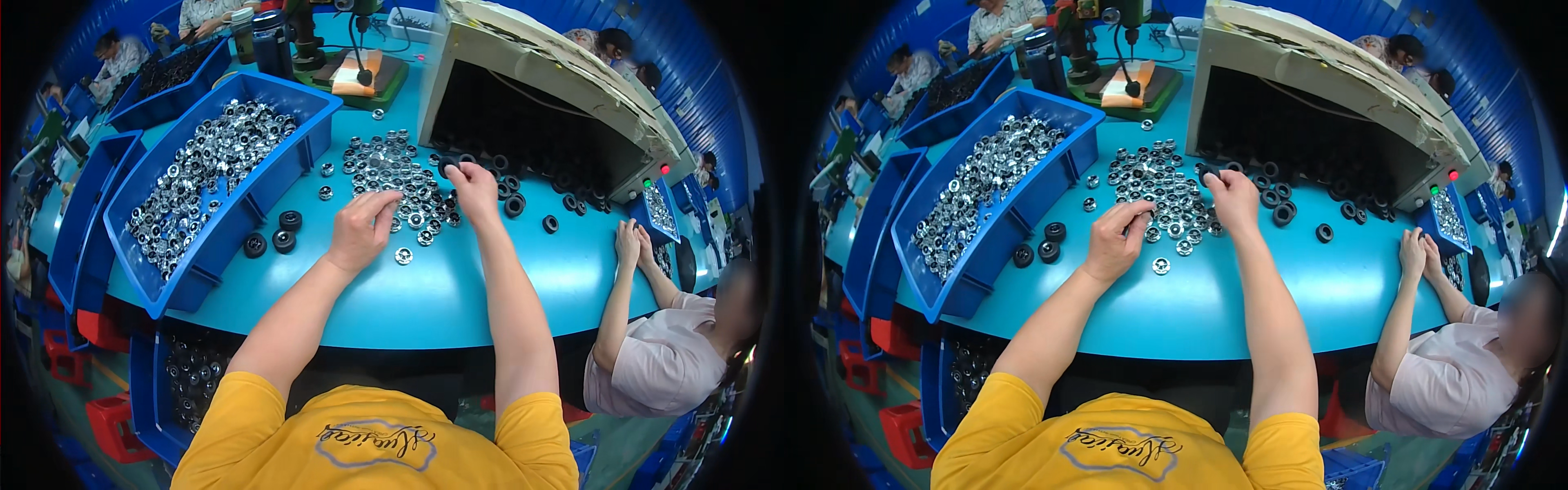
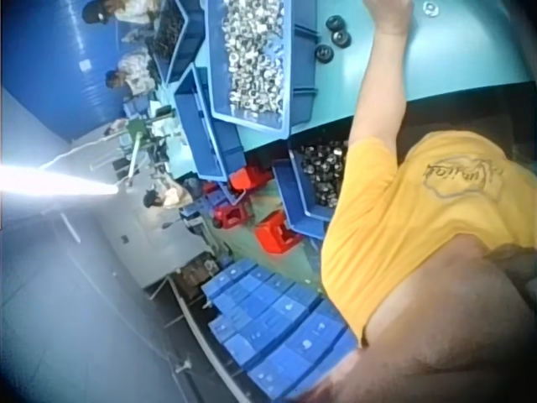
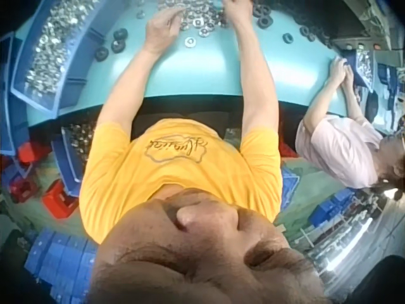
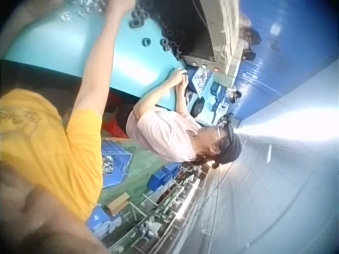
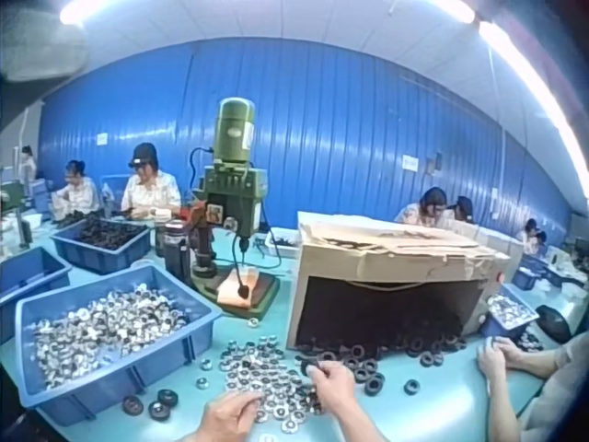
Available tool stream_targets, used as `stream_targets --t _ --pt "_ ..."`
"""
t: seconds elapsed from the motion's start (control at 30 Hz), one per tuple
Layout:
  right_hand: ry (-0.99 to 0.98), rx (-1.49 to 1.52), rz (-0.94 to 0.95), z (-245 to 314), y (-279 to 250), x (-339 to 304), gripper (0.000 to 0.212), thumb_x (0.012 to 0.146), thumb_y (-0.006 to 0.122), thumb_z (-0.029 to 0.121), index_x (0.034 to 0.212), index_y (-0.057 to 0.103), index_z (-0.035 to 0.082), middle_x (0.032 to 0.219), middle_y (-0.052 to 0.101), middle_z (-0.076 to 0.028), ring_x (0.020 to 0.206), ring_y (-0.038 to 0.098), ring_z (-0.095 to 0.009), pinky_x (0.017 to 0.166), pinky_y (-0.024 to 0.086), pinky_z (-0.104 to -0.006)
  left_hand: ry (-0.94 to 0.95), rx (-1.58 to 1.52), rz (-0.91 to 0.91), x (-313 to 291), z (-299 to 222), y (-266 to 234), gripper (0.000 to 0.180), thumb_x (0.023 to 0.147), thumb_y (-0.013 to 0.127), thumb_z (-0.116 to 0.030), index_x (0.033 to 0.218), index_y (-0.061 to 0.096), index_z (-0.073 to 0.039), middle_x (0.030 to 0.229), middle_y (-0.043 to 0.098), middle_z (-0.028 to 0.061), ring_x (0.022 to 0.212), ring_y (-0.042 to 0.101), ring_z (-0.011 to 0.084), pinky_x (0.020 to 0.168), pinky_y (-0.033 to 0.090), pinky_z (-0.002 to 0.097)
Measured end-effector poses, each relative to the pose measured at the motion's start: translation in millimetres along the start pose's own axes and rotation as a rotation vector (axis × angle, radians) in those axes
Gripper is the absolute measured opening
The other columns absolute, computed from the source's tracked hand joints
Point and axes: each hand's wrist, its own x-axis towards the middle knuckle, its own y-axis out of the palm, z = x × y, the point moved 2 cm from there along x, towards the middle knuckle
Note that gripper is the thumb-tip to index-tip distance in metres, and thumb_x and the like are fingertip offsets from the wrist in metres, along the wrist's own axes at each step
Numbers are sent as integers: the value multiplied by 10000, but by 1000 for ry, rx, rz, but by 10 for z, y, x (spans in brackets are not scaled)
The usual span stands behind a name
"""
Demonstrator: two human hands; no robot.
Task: Assemble small metal rings into black plastic housings at a factory workbench.
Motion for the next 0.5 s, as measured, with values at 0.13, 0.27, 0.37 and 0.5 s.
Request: stream_targets --t 0.13,0.27,0.37,0.5 --pt "120 588 283 114 -37 -318 249 1003 674 265 964 731 26 757 582 43 713 498 -74 651 405 -276 -170 -243 70 -11 12 56 204 980 688 -80 1178 712 -38 882 717 62 734 638 142 631 511 302" --pt "100 761 439 343 41 -588 238 1031 645 248 1042 729 25 764 585 60 701 489 -65 654 393 -245 -379 -557 162 -80 124 154 323 1047 654 -249 1288 663 -34 864 668 -15 676 528 57 558 438 241" --pt "102 801 467 298 125 -666 264 1012 689 286 1062 747 33 774 604 53 707 507 -62 653 408 -238 -668 -771 264 -91 97 105 315 1059 633 -304 1259 686 -66 847 662 -17 642 483 26 513 359 197" --pt "141 881 449 279 171 -743 278 980 740 301 1074 755 39 803 637 44 702 524 -60 651 427 -234 -741 -837 283 -101 96 68 262 1056 637 -297 1179 698 -74 844 663 -10 627 480 30 506 355 200"
